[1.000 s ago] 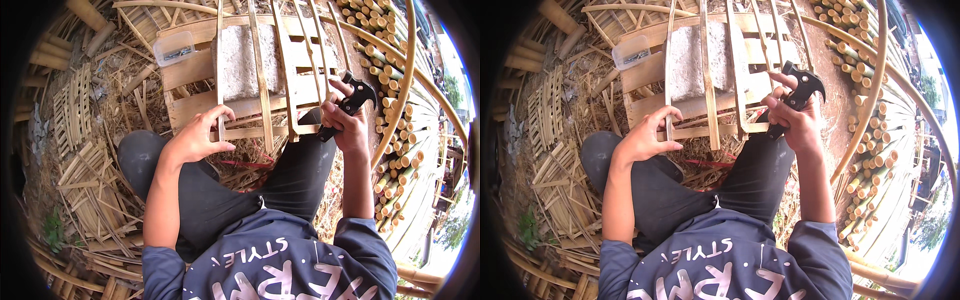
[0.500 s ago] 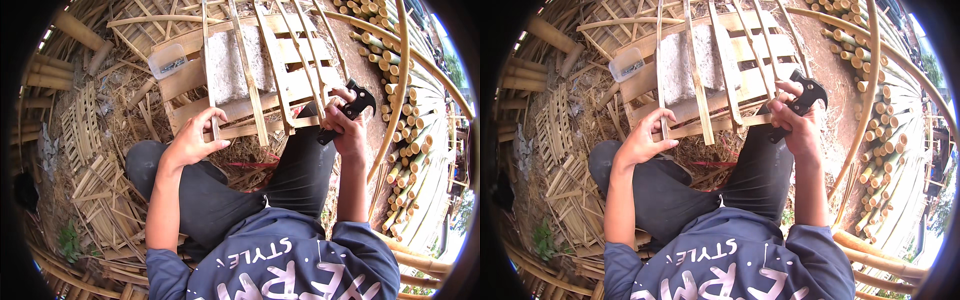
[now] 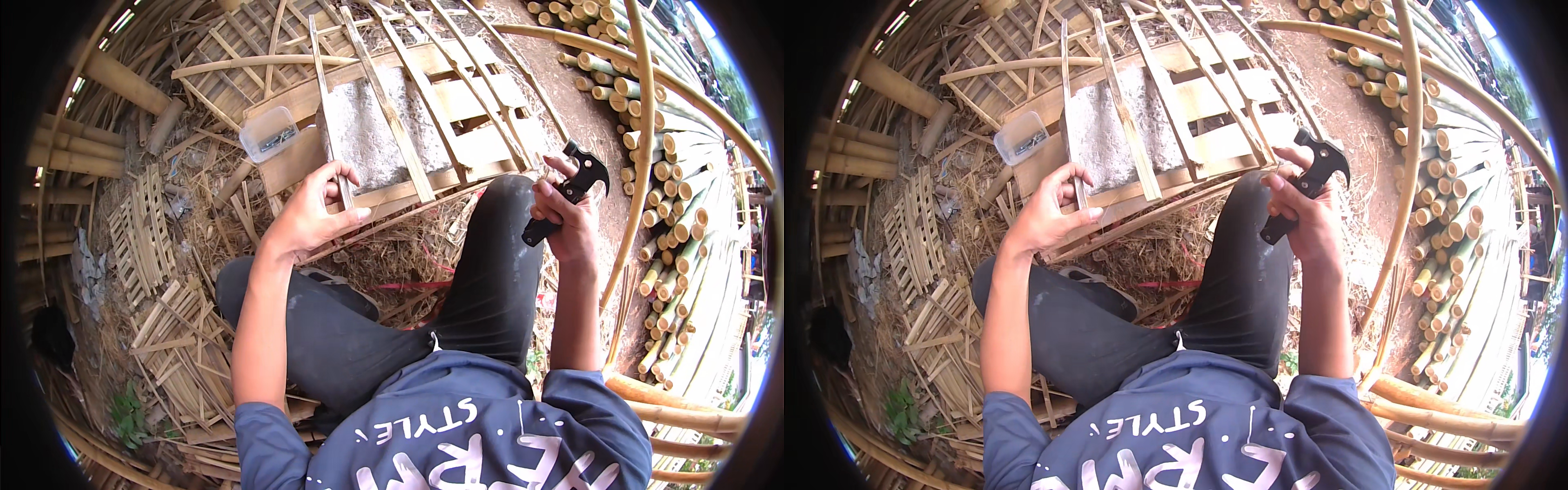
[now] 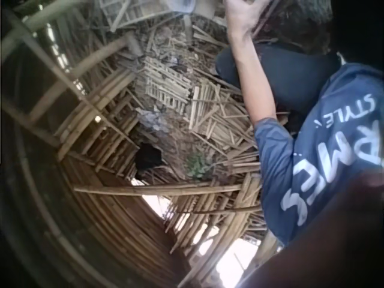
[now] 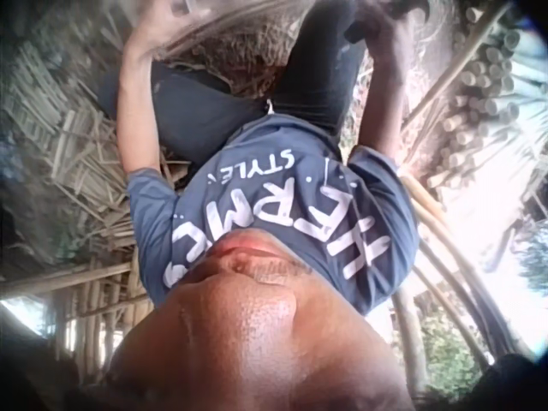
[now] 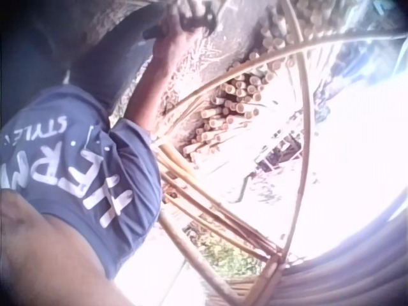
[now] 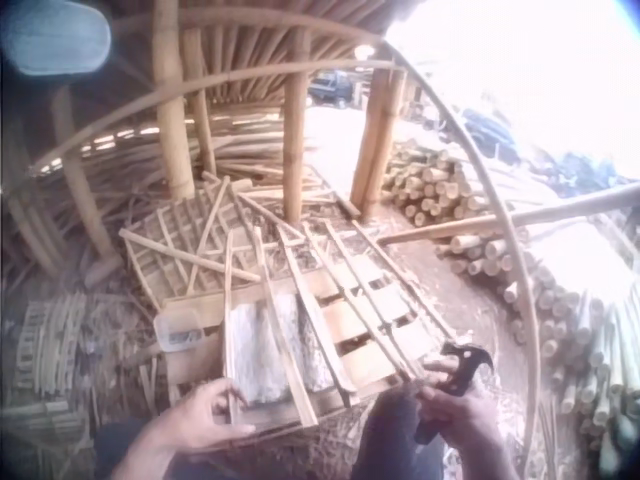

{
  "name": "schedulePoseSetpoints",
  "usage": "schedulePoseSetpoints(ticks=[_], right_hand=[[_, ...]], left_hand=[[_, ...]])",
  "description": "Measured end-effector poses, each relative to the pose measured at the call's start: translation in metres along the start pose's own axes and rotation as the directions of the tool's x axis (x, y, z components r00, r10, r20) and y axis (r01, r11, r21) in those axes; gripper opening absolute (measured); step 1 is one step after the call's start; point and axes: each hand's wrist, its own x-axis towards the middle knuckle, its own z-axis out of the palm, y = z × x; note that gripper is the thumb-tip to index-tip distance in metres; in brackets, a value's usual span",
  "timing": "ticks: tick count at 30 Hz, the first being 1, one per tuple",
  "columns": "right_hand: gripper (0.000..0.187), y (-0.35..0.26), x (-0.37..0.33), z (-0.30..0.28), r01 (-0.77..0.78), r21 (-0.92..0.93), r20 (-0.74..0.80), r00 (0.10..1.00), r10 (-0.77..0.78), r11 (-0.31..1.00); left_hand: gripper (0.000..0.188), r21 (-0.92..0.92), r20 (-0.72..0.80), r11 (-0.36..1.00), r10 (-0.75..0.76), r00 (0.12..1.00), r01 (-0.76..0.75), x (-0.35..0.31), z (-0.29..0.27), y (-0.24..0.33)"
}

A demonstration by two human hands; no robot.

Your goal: The person positions bamboo strips across a bamboo frame and secures them by hammering nails into the strips using a multi-tool hammer.

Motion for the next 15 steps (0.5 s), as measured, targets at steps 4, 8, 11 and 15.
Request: schedulePoseSetpoints(ticks=[4,8,11,15], right_hand=[[0.04,0.003,0.002,-0.004,-0.02,-0.003,-0.032,0.999,0.02,1.0],[0.041,0.005,0.002,-0.008,-0.062,0.004,-0.05,0.997,0.062,0.998],[0.041,0.004,0.001,-0.006,-0.068,0.004,-0.059,0.996,0.069,0.998],[0.041,0.003,0.001,-0.007,-0.068,0.006,-0.063,0.996,0.068,0.998]], left_hand=[[0.044,0.029,0.018,1.0,-0.008,1.0,0.008,0.016,-0.01,0.002],[0.044,0.102,0.029,0.991,-0.094,0.995,0.091,0.02,-0.013,0.018],[0.044,0.133,0.025,0.99,-0.042,0.999,0.038,0.02,-0.014,0.01],[0.043,0.097,0.011,0.994,-0.043,0.999,0.042,0.015,-0.009,0.006]])
